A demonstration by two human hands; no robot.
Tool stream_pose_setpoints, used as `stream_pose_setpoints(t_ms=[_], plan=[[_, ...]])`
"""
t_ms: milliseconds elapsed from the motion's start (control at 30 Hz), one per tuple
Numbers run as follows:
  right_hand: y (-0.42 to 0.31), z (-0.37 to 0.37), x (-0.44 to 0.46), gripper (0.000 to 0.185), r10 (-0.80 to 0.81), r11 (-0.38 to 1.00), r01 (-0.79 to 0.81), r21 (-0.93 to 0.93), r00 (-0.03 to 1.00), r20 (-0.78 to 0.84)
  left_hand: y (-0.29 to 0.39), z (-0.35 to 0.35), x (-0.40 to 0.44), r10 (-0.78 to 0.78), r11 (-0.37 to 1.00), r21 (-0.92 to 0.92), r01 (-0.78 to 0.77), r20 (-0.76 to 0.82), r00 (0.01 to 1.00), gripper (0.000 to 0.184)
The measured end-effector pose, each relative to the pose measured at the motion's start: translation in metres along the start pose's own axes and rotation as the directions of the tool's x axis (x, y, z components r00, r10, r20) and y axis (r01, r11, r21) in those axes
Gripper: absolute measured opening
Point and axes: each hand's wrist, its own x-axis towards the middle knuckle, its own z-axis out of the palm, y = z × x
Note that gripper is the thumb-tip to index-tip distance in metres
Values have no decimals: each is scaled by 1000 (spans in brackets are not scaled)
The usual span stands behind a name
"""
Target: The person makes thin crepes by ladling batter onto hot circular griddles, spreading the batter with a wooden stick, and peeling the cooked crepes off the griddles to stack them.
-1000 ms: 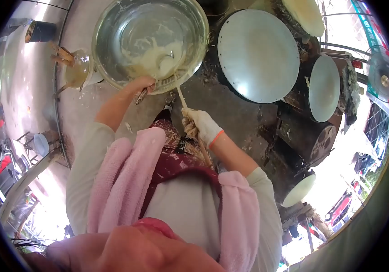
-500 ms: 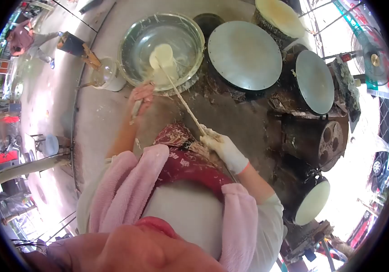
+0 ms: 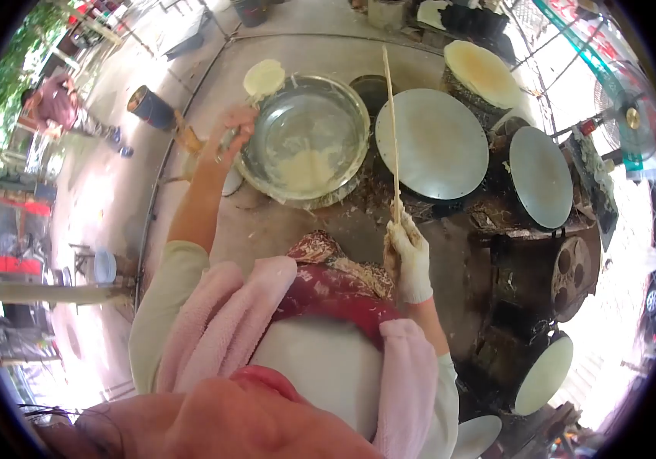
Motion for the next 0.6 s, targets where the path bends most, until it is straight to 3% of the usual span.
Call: stream_pose_setpoints(t_ms=[33,100,200,233,333,367,467,500,567,600], plan=[[3,0,10,43,11,1000,-10,8,999,-31,-6,2,9,-23,998,67,21,39,999,22],[26,-18,28,42,-87,996,88,4,988,-124,-29,-4,39,-428,902,57,427,7,904,22],[22,-28,30,44,-100,994,82,-77,958,-267,-25,18,76,-434,889,234,393,157,887,24],[10,-25,29,48,-65,992,29,-119,946,-317,-30,28,92,-478,878,105,468,265,837,26],[9,-62,40,55,-28,972,-67,-223,917,-398,-38,78,136,-612,760,62,647,407,679,26],[16,-77,47,54,-45,979,-45,-199,903,-427,-65,89,149,-623,591,-193,783,507,595,30],[11,-123,63,53,-63,985,-20,-170,883,-465,-117,151,161,-587,450,-196,871,670,454,33],[6,-140,71,54,-64,986,-17,-167,882,-466,-141,174,162,-595,526,-100,844,666,450,38],[25,-191,110,53,-292,952,212,-219,845,-448,-183,231,163,-625,647,52,761,607,491,40],[18,-202,122,53,-338,931,230,-282,837,-431,-200,258,159,-633,698,130,705,572,522,42]])
